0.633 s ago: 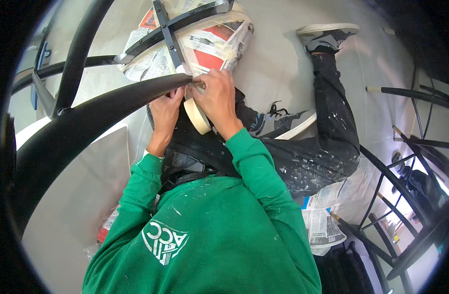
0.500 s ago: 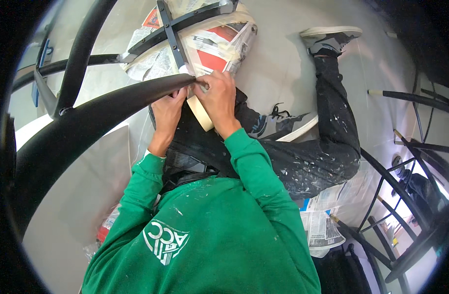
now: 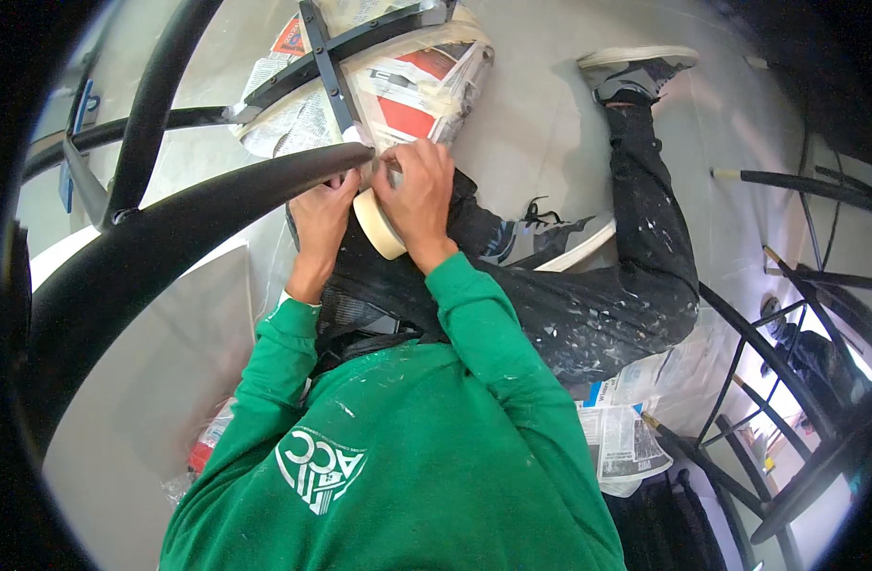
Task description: The person tapes newspaper to the underside of a stool seat and then wraps masking tape around the legs and joints.
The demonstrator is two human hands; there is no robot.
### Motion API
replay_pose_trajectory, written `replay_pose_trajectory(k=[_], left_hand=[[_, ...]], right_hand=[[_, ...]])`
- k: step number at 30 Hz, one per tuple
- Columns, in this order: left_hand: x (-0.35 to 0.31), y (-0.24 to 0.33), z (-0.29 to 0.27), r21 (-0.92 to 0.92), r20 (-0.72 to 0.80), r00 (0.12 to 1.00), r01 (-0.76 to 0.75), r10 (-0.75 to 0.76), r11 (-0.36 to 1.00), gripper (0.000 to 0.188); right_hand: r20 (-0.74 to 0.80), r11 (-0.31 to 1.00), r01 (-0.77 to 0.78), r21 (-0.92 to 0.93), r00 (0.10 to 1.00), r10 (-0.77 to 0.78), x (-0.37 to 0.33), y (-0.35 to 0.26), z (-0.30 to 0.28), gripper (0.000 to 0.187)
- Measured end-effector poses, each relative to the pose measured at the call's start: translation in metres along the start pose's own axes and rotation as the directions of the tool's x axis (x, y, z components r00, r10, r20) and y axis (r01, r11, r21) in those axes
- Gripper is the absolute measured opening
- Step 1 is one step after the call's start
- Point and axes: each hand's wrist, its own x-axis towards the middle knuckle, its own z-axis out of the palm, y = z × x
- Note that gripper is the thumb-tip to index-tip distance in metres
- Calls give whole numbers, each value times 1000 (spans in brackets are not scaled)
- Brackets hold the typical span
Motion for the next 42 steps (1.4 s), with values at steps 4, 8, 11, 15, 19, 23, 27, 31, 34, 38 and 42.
replay_pose_trajectory(k=[4,8,11,15,19,23,27,31,34,38,42], left_hand=[[5,8,-9,-228,48,984,176,-169,958,22],[10,2,-10,-334,67,971,238,-229,912,46],[11,4,-10,-481,132,913,399,-386,781,59],[11,7,-4,-536,153,839,514,-522,670,62],[13,3,-4,-371,148,898,439,-414,819,63],[21,-9,-15,-21,317,925,228,-210,973,66],[28,-29,-15,14,268,915,309,-302,951,93],[4,-63,19,130,112,990,75,-90,989,118],[-8,-80,37,141,190,976,79,-105,987,124],[-2,-65,33,167,240,964,72,-112,983,117],[38,-17,-27,-447,234,958,259,-168,856,101]], right_hand=[[159,977,212,14,964,-211,-5,0,-20,24],[256,969,242,-44,941,-223,-3,-3,-26,39],[285,955,275,-110,929,-235,-3,-5,-30,49],[298,964,212,-160,941,-158,-10,-12,-29,52],[226,984,91,-156,973,-54,-19,-19,-21,50],[111,991,41,-124,993,-28,-23,-11,-12,43],[54,994,-98,-37,994,100,-10,2,-8,53],[64,978,-205,-32,976,206,4,7,2,98],[65,951,-309,36,950,306,9,1,8,109],[-39,926,-346,153,934,355,14,1,22,105],[-67,906,-319,277,935,349,-12,-12,-69,79]])
